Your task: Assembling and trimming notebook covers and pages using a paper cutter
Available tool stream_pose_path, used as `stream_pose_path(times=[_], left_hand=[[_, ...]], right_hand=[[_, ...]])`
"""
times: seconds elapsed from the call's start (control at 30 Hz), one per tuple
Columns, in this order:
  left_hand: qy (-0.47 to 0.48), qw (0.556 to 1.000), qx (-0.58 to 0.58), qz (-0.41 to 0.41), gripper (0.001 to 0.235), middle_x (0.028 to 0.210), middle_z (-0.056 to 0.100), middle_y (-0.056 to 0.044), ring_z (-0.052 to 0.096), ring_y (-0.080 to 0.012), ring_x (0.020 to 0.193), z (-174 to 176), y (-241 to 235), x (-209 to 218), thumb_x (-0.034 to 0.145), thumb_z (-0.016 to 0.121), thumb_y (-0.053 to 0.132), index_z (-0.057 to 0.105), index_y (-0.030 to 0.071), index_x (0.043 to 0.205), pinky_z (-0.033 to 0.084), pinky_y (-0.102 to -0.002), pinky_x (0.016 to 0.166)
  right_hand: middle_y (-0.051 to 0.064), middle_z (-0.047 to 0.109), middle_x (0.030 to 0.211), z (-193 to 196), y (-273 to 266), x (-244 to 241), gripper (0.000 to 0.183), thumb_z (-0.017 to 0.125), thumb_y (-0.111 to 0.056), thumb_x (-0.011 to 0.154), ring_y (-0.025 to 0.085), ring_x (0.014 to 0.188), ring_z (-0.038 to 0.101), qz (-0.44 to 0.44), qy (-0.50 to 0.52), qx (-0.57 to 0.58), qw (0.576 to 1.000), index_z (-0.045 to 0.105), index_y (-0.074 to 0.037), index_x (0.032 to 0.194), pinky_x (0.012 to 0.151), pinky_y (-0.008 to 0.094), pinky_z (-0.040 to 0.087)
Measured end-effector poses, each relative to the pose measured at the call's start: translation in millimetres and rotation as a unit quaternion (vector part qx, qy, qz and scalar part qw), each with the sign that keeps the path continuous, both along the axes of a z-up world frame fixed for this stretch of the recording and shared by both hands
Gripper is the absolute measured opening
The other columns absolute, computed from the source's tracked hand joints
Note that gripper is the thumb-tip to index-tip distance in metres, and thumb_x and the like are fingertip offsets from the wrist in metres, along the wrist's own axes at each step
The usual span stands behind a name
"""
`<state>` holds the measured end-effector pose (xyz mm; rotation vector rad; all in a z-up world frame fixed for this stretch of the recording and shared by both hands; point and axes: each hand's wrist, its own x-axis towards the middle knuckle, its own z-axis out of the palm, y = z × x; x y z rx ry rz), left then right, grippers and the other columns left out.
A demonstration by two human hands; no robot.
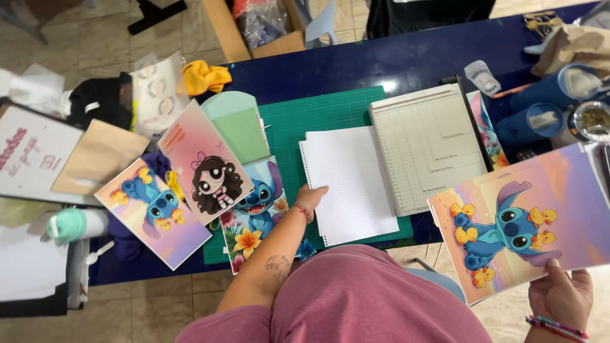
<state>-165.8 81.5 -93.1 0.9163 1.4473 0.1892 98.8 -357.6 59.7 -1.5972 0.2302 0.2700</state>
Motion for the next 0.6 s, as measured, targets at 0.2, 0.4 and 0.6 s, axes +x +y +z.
stream_pose_path(times=[0.2, 0.4, 0.6], left_hand=[[-0.047, 0.978, 0.133, -0.154, 0.047, 0.130, 0.071, -0.011, 0.068, -0.0259, 0.117, -19, 13, -15, 0.085, 0.070, 0.020, 0.066, 0.008, 0.131, 0.055, -0.039, 0.101], [-0.083, 0.985, 0.103, -0.107, 0.042, 0.130, 0.070, -0.012, 0.066, -0.0257, 0.116, 87, 72, -66, 0.088, 0.071, 0.013, 0.067, 0.006, 0.129, 0.056, -0.041, 0.101], [-0.209, 0.965, 0.097, -0.126, 0.051, 0.139, 0.066, -0.014, 0.063, -0.0279, 0.127, 84, 61, 35, 0.090, 0.068, 0.018, 0.060, 0.004, 0.138, 0.051, -0.046, 0.110]], right_hand=[[-0.006, 0.069, 0.144, -5, -16, 23, 0.030, 0.059, -0.005, 0.105, 0.004, 0.128, 0.072, 0.009, -0.015, -0.008, 1.000, 0.057, -0.024, 0.127, 0.104, 0.013, 0.063], [-0.005, 0.072, 0.138, 10, -39, 40, 0.031, 0.059, -0.005, 0.104, 0.001, 0.122, 0.076, -0.026, -0.027, 0.044, 0.998, 0.056, -0.024, 0.129, 0.097, 0.010, 0.066], [-0.009, 0.074, 0.145, -24, -92, 84, 0.021, 0.057, -0.008, 0.114, -0.001, 0.139, 0.075, -0.052, -0.028, 0.151, 0.987, 0.058, -0.029, 0.117, 0.125, 0.022, 0.064]])
